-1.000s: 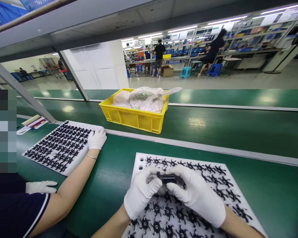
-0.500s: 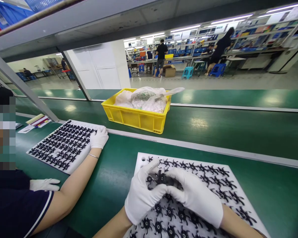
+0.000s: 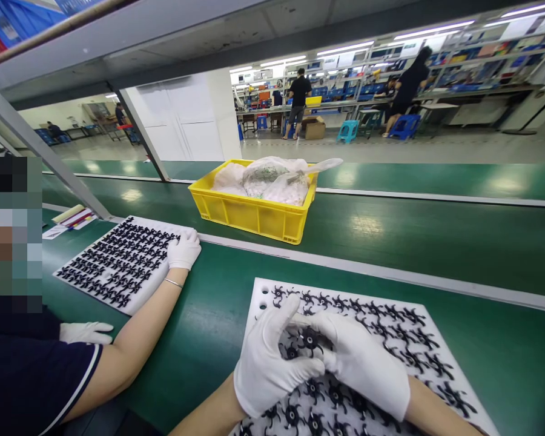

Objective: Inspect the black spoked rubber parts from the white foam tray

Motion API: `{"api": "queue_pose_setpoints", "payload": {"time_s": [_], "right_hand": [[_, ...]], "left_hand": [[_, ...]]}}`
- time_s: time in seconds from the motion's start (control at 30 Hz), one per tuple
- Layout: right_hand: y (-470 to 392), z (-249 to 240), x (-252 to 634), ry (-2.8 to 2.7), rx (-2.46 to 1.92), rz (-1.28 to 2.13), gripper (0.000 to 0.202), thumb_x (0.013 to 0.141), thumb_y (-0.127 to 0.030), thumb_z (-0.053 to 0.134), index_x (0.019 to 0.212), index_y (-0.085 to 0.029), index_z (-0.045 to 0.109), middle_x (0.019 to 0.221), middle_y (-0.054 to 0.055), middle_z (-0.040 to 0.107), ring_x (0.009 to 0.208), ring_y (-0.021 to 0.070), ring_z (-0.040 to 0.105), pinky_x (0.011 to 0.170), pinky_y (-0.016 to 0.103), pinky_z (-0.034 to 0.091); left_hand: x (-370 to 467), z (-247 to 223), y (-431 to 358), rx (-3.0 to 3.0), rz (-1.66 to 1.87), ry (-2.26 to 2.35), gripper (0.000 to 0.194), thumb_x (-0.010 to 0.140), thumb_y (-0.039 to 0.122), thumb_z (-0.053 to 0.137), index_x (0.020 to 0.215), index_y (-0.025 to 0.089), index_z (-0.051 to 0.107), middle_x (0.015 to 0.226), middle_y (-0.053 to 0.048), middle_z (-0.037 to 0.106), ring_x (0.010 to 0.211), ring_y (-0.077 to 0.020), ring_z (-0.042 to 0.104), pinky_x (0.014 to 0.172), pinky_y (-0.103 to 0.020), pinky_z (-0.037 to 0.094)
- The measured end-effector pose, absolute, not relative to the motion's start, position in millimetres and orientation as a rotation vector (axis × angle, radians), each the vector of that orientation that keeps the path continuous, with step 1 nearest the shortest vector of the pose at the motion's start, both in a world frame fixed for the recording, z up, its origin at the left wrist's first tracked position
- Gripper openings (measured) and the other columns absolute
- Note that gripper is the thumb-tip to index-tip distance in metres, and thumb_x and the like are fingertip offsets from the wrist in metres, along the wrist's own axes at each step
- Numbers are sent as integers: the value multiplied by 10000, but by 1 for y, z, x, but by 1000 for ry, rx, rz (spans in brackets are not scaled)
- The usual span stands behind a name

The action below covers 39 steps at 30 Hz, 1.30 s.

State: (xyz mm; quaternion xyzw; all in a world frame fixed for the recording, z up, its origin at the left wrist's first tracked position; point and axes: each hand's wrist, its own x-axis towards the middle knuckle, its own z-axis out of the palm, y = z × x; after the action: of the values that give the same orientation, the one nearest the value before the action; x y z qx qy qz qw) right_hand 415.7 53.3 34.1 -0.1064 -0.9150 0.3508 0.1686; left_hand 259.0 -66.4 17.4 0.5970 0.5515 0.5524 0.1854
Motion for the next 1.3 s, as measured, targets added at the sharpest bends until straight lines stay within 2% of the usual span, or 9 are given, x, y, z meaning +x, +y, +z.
{"api": "queue_pose_setpoints", "payload": {"time_s": [0.17, 0.37, 0.67, 0.77, 0.9, 1.0, 1.13, 1.3], "right_hand": [[54, 34, 415, -2597, -282, 1004, 440, 951, -446, 499, 1360, -284, 476, 1199, 71, 601, 1010, 221, 591, 888, 330, 464], [54, 34, 414, -2566, -263, 1043, 513, 945, -575, 432, 1360, -278, 479, 1219, 91, 595, 1043, 238, 586, 902, 349, 465], [54, 27, 416, -2584, -348, 1054, 491, 893, -371, 621, 1352, -255, 493, 1232, 90, 591, 1090, 251, 572, 962, 374, 453], [53, 29, 415, -2579, -352, 1057, 495, 887, -398, 640, 1344, -275, 493, 1241, 75, 587, 1094, 236, 571, 954, 347, 458], [53, 30, 415, -2570, -387, 1027, 438, 920, -470, 568, 1299, -254, 524, 1189, 73, 614, 1063, 229, 584, 913, 334, 476], [54, 28, 416, -2552, -452, 972, 416, 930, -502, 531, 1248, -234, 554, 1151, 77, 628, 1037, 242, 593, 886, 364, 489], [54, 28, 421, -2510, -589, 930, 337, 935, -459, 537, 1194, -246, 567, 1146, 59, 633, 1033, 236, 597, 885, 382, 494], [53, 28, 422, -2494, -716, 814, 287, 936, -438, 545, 1163, -266, 567, 1077, 34, 645, 942, 225, 619, 808, 377, 521]], "left_hand": [[259, 17, -67, 1658, 1539, 1567, 854, 725, 412, 762, 1431, 289, 297, 1184, -59, 610, 1063, -226, 591, 989, -355, 465], [259, 18, -66, 1668, 1533, 1582, 854, 725, 416, 762, 1430, 327, 289, 1220, -37, 593, 1093, -215, 576, 992, -331, 461], [260, 25, -65, 1762, 1560, 1614, 760, 758, 398, 738, 1401, 272, 354, 1208, -71, 609, 1097, -229, 580, 947, -325, 490], [259, 26, -65, 1751, 1562, 1607, 707, 777, 360, 731, 1384, 262, 381, 1176, -68, 621, 1061, -212, 596, 936, -310, 498], [257, 24, -65, 1629, 1576, 1599, 661, 776, 328, 735, 1354, 242, 425, 1198, -66, 608, 1096, -213, 582, 992, -320, 473], [257, 24, -64, 1521, 1558, 1557, 546, 843, 295, 654, 1345, 244, 445, 1241, -55, 593, 1136, -207, 563, 1028, -327, 450], [257, 27, -62, 1420, 1500, 1558, 435, 920, 218, 493, 1353, 237, 450, 1308, -47, 554, 1203, -198, 518, 1065, -324, 412], [254, 35, -63, 1376, 1502, 1524, 410, 994, 270, 312, 1384, 218, 426, 1328, -59, 534, 1244, -195, 471, 1111, -340, 347]]}}
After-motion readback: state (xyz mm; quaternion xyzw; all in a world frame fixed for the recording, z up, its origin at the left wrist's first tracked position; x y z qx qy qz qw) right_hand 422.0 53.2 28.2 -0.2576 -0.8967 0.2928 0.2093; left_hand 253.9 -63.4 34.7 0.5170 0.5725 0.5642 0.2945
